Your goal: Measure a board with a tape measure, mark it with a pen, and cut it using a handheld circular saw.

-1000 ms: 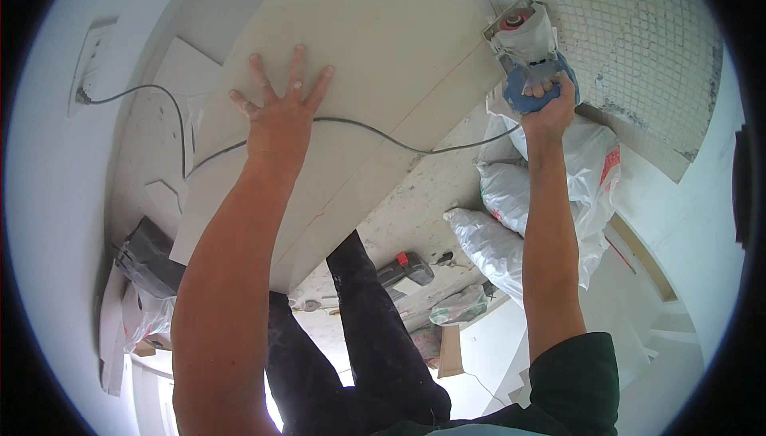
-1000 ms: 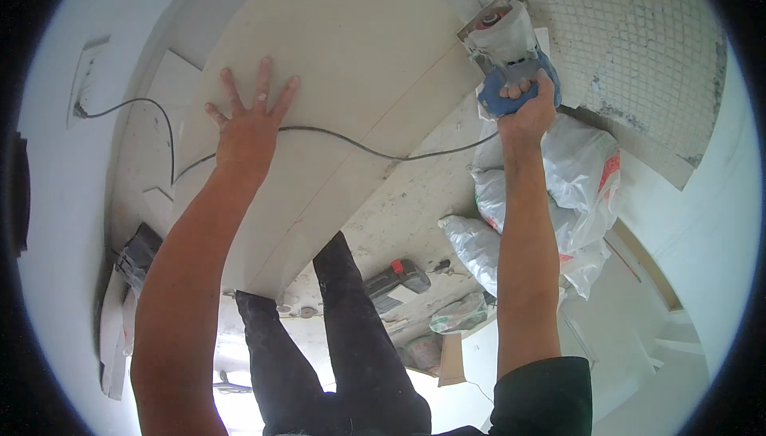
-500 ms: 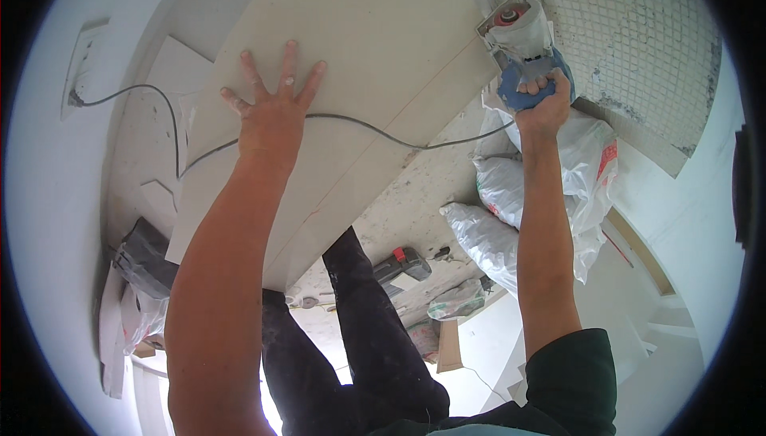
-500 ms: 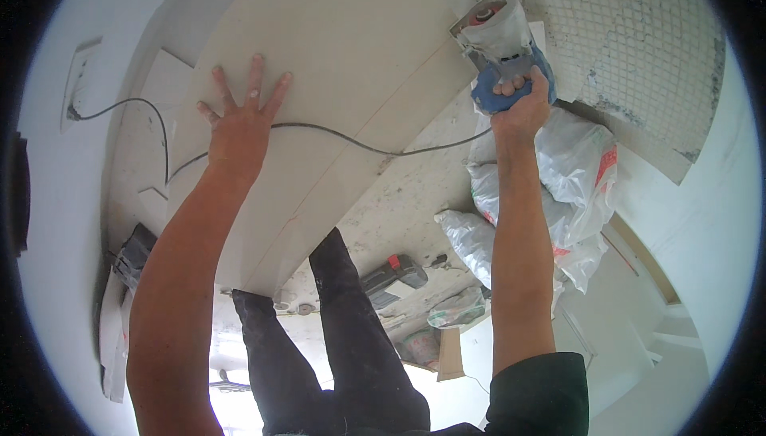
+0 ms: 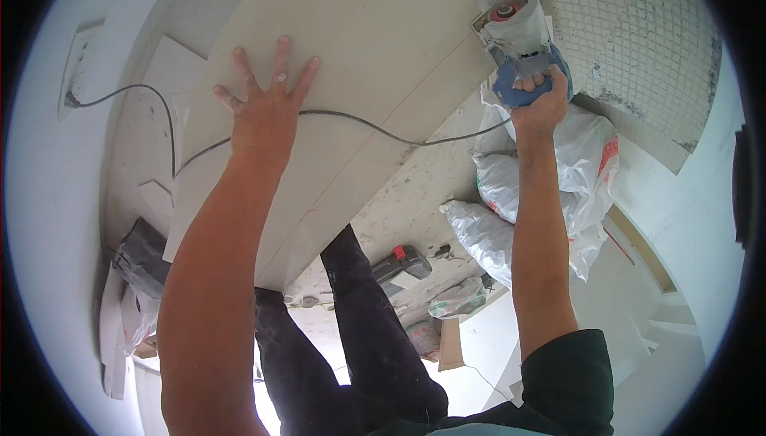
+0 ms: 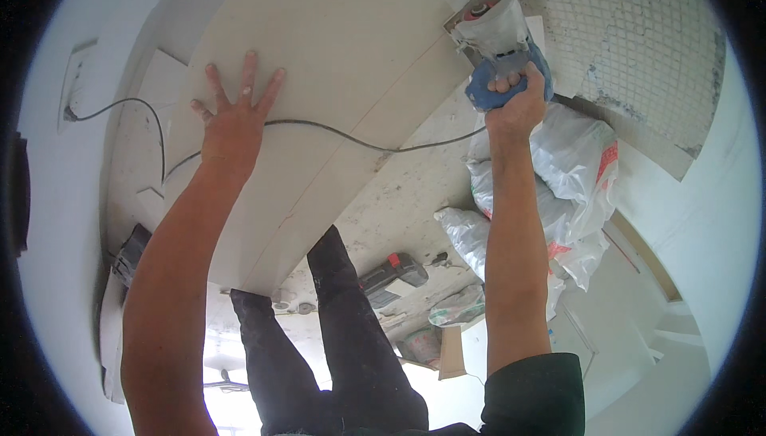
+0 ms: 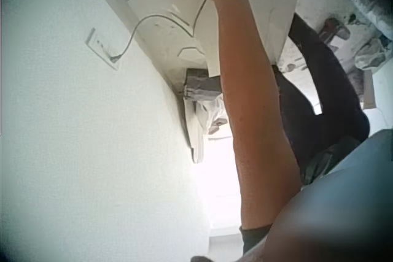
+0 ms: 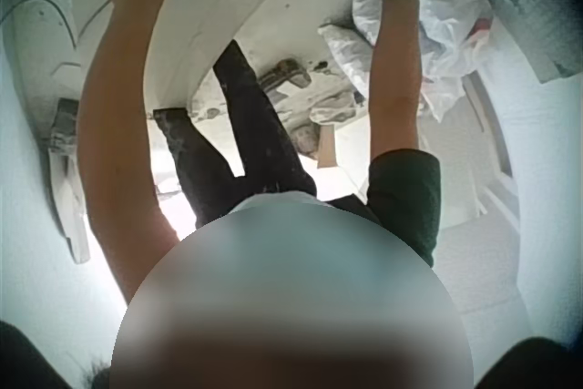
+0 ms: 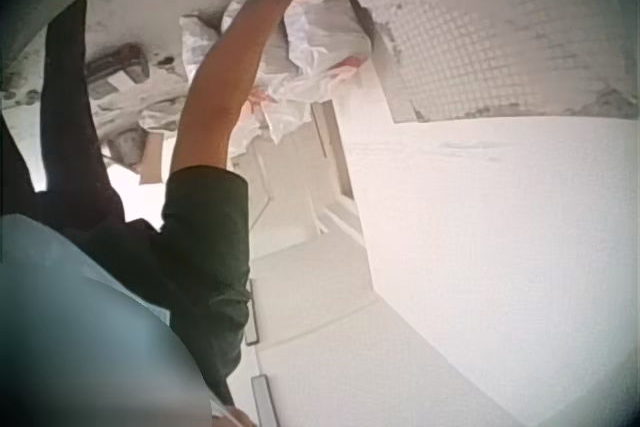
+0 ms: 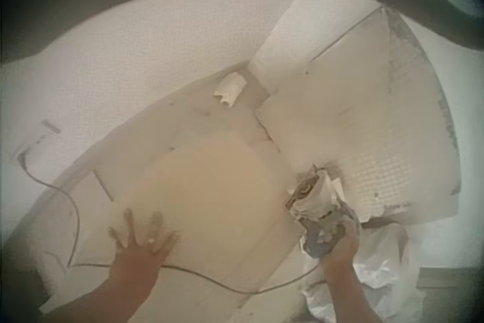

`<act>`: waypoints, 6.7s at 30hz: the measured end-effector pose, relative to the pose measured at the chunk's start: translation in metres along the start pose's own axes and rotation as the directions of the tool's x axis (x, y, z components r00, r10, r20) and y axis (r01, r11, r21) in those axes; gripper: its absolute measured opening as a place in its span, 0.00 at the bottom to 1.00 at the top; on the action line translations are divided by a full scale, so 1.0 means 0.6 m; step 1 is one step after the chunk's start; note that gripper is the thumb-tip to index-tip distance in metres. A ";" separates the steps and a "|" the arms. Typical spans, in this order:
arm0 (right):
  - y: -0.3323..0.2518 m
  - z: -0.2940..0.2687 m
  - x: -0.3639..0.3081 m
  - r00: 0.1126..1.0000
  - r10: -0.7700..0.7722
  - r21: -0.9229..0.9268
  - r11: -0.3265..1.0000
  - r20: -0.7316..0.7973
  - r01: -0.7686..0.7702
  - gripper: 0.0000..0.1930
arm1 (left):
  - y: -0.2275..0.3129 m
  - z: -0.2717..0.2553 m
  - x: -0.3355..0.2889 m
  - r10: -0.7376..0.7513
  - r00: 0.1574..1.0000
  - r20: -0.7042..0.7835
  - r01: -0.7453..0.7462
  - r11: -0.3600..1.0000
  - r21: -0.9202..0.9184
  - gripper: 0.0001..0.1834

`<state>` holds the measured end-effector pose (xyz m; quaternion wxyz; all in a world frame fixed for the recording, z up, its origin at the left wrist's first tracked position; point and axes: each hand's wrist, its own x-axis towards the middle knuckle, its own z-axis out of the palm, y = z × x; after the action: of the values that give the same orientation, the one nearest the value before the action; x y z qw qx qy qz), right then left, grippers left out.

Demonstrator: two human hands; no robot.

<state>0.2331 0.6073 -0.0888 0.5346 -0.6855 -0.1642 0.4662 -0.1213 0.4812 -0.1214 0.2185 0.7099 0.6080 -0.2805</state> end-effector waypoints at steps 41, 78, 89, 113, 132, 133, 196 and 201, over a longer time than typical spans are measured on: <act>0.007 -0.005 -0.012 0.999 0.012 -0.009 1.000 0.053 -0.012 0.08 | -0.001 0.002 -0.001 -0.008 1.000 -0.006 0.008 1.000 -0.023 0.51; 0.015 -0.003 -0.036 1.000 0.013 -0.023 1.000 0.013 -0.013 0.09 | 0.002 0.006 -0.001 -0.023 0.999 -0.033 0.022 1.000 -0.009 0.51; 0.019 -0.003 -0.043 1.000 0.011 -0.021 1.000 0.017 -0.010 0.09 | -0.001 0.012 -0.001 -0.025 0.998 -0.063 0.024 1.000 -0.008 0.52; 0.024 -0.001 -0.064 1.000 0.012 -0.054 0.998 0.027 -0.010 0.08 | -0.002 0.005 -0.008 -0.019 0.998 -0.068 0.023 0.997 0.070 0.52; 0.027 -0.004 -0.068 1.000 0.017 -0.045 0.999 0.010 -0.016 0.08 | -0.002 0.003 -0.009 -0.016 0.997 -0.076 0.020 0.998 0.061 0.52; 0.027 -0.006 -0.066 1.000 0.021 -0.039 0.999 0.000 -0.021 0.09 | -0.001 0.003 -0.008 -0.013 0.997 -0.081 0.018 0.998 0.062 0.52; 0.047 -0.013 -0.104 1.000 0.023 -0.039 0.999 0.011 -0.023 0.09 | -0.002 0.008 -0.008 -0.028 0.996 -0.088 0.032 0.999 0.044 0.53; 0.048 -0.016 -0.104 0.999 0.042 -0.039 0.998 0.004 -0.042 0.09 | -0.001 0.014 -0.006 -0.038 0.994 -0.105 0.032 0.997 -0.063 0.52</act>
<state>0.2012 0.5460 -0.0855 0.5106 -0.6980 -0.1602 0.4758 -0.1236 0.4730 -0.1255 0.2028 0.7059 0.6394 -0.2274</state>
